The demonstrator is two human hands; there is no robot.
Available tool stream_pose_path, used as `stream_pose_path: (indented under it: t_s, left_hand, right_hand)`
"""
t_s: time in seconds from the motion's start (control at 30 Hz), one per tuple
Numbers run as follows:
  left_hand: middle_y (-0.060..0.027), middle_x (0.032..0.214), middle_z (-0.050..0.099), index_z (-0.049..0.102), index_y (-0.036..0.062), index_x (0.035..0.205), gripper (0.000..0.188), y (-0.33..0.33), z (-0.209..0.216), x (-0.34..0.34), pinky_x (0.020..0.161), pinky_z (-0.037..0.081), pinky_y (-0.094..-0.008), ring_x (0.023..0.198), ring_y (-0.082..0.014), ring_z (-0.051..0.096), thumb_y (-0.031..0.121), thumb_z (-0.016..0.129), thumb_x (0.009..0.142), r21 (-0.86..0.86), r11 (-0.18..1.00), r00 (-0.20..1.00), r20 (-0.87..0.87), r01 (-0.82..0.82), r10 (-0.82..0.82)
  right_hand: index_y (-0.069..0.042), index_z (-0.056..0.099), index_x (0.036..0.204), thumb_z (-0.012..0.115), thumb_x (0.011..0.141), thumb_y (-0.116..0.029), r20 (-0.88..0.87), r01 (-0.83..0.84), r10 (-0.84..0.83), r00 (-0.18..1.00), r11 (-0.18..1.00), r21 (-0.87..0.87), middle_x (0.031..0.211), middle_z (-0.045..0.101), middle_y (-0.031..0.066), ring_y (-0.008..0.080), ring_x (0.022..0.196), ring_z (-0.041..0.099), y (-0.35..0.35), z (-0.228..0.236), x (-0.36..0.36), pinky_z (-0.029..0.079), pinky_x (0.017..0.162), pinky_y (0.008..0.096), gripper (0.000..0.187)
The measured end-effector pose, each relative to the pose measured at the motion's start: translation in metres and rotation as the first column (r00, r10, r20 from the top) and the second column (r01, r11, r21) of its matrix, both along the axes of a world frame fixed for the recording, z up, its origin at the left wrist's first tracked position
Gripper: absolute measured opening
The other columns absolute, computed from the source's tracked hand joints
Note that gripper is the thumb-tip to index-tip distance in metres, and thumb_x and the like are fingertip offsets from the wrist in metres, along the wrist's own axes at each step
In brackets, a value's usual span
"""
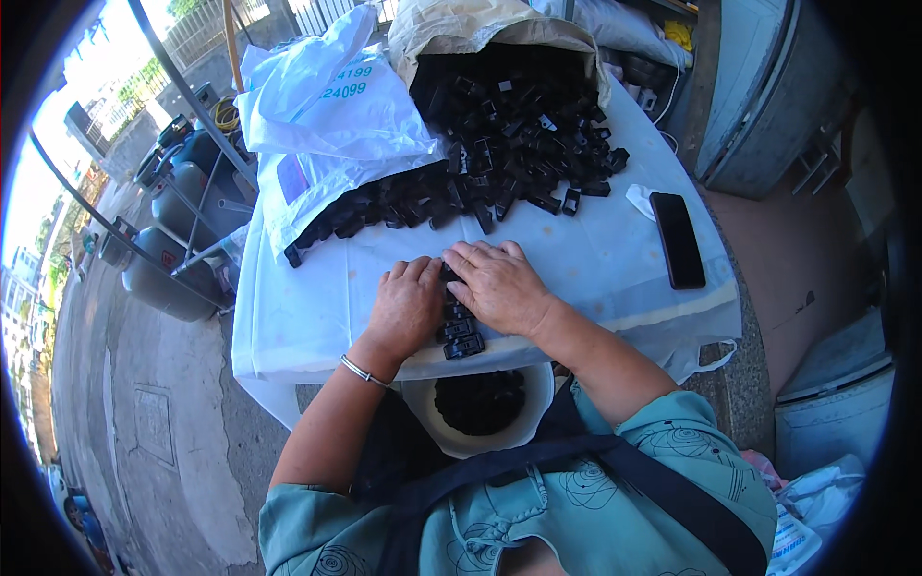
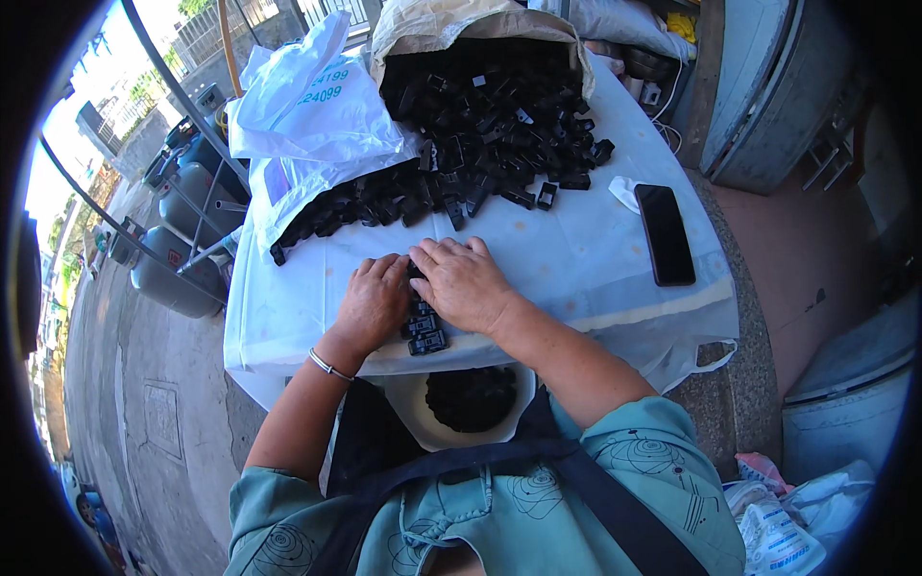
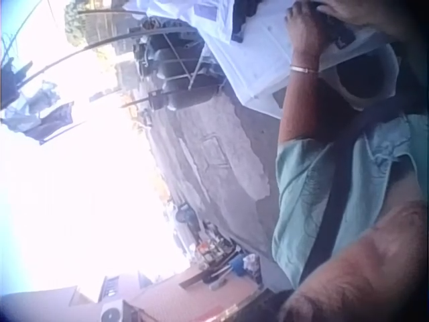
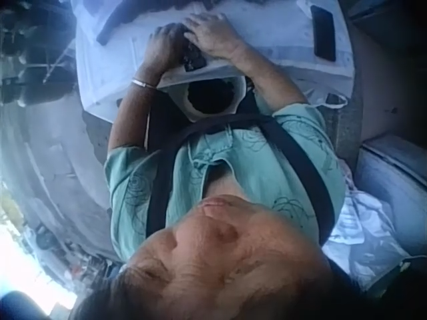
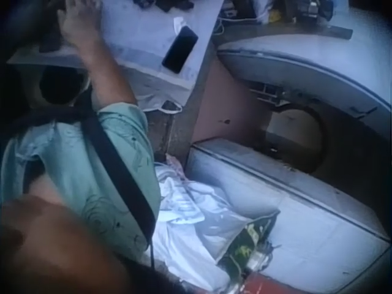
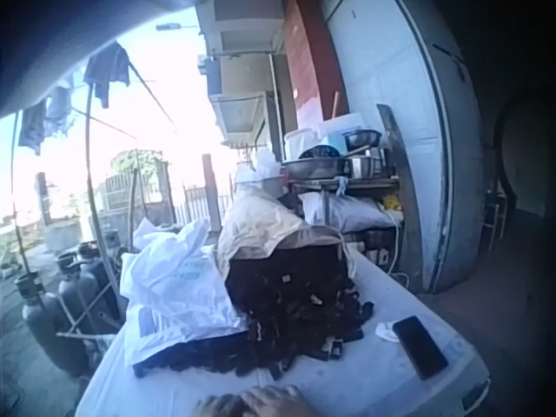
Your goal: Sorting small black plastic components from a pile on a table into a container.
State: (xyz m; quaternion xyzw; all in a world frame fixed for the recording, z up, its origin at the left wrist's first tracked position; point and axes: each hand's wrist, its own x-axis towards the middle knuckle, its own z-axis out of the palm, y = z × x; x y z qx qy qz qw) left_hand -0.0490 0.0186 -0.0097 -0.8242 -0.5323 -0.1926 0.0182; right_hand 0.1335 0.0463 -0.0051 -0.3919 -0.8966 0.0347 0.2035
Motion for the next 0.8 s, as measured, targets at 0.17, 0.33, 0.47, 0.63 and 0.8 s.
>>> stream_pose_path:
  t_s: [0.17,0.33,0.47,0.63,0.8]
  left_hand:
    - [-0.0150,0.119,0.059,0.056,-0.0006,0.120,0.039,-0.004,0.005,0.002,0.092,0.044,-0.0424,0.105,-0.0328,0.055,0.012,0.059,0.083,-0.025,0.999,0.996,-0.085,-0.044,0.041]
    - [-0.0150,0.112,0.063,0.056,0.0005,0.121,0.040,0.007,0.001,0.000,0.084,0.050,-0.0404,0.095,-0.0306,0.063,0.009,0.057,0.082,0.067,0.998,0.989,0.149,-0.010,0.000]
    - [-0.0141,0.103,0.066,0.055,0.0024,0.122,0.044,0.013,-0.008,0.002,0.074,0.054,-0.0370,0.081,-0.0282,0.067,0.002,0.060,0.078,-0.083,0.997,0.891,0.452,-0.004,0.041]
    - [-0.0094,0.096,0.069,0.054,0.0046,0.126,0.056,0.025,-0.003,-0.006,0.065,0.054,-0.0288,0.068,-0.0153,0.064,-0.001,0.073,0.073,-0.272,0.961,0.863,0.496,0.053,0.093]
    - [-0.0125,0.101,0.068,0.052,0.0046,0.128,0.060,0.021,-0.003,-0.008,0.067,0.054,-0.0310,0.074,-0.0182,0.065,0.001,0.074,0.072,-0.233,0.969,0.893,0.450,0.085,0.030]
  right_hand:
    - [-0.005,0.052,0.131,0.052,0.093,-0.032,0.085,0.055,-0.042,0.995,0.988,-0.145,0.132,0.054,0.0102,0.0230,0.120,0.052,-0.002,0.011,-0.007,0.033,0.100,0.0435,0.046]
    - [-0.002,0.055,0.124,0.051,0.093,-0.033,0.019,0.031,-0.032,0.999,0.997,0.065,0.114,0.059,0.0089,0.0230,0.107,0.057,0.004,-0.006,-0.008,0.035,0.095,0.0429,0.043]
    - [0.000,0.055,0.123,0.053,0.092,-0.030,-0.016,0.013,-0.011,1.000,0.996,0.085,0.113,0.060,0.0099,0.0247,0.106,0.058,0.004,-0.009,-0.009,0.037,0.096,0.0425,0.043]
    - [0.002,0.055,0.121,0.057,0.089,-0.027,-0.182,-0.146,0.137,0.974,0.989,-0.039,0.115,0.059,0.0132,0.0284,0.106,0.057,0.017,-0.017,-0.007,0.041,0.094,0.0391,0.043]
    - [0.001,0.054,0.121,0.058,0.088,-0.030,-0.100,-0.097,0.101,0.990,0.994,0.045,0.117,0.058,0.0135,0.0278,0.109,0.056,0.000,-0.003,-0.003,0.039,0.096,0.0395,0.046]
